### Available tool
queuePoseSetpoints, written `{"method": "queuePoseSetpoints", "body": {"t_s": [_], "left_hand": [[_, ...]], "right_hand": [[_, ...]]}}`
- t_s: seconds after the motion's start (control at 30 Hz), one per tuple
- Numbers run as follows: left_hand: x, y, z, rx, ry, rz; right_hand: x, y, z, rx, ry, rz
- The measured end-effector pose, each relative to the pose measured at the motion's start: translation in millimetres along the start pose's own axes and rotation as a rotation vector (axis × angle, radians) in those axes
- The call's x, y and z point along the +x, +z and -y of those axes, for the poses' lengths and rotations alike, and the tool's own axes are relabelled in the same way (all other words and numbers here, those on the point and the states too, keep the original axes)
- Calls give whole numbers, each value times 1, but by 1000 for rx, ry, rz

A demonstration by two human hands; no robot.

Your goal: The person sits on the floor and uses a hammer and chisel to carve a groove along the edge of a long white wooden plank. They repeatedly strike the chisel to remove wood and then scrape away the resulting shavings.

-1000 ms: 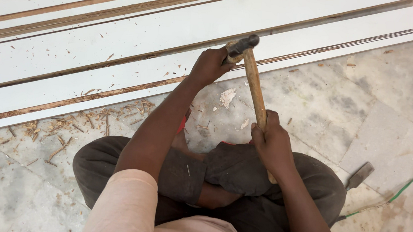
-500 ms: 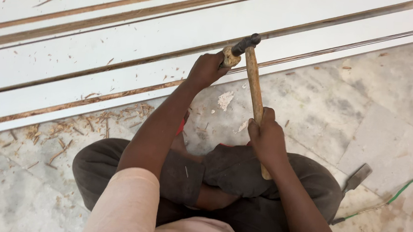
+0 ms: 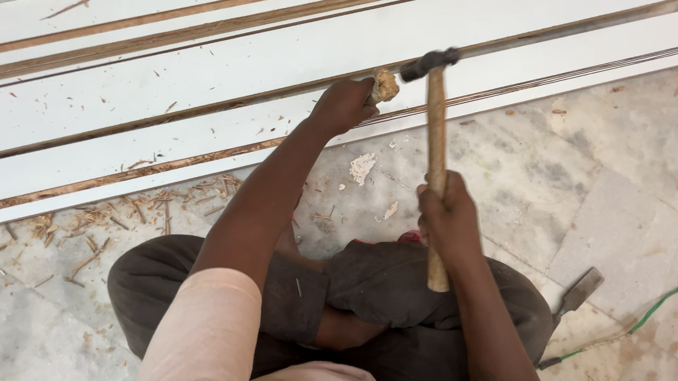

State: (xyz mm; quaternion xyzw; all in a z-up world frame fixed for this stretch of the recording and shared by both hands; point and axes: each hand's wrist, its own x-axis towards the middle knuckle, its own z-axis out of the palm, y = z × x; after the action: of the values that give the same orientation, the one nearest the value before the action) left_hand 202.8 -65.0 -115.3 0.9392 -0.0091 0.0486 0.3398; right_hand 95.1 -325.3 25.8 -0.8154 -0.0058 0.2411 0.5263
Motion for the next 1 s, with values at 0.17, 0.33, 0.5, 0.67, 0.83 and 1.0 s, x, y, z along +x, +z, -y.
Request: {"method": "queuePoseSetpoints", "body": {"t_s": [0.17,0.33,0.5,0.67,0.83,1.0], "left_hand": [[27,10,-1,109,23,98],[41,20,-4,136,-5,137],[43,20,2,177,19,164],[41,17,5,136,19,144],[34,11,1,124,4,155],[32,9,7,100,0,135]], "right_hand": [[7,-24,10,128,-134,-173],[23,-10,0,80,4,-4],[33,-22,3,221,92,-5],[35,-11,2,133,-121,-202],[37,-6,-10,194,137,48],[41,-13,-10,218,-103,-146]]}}
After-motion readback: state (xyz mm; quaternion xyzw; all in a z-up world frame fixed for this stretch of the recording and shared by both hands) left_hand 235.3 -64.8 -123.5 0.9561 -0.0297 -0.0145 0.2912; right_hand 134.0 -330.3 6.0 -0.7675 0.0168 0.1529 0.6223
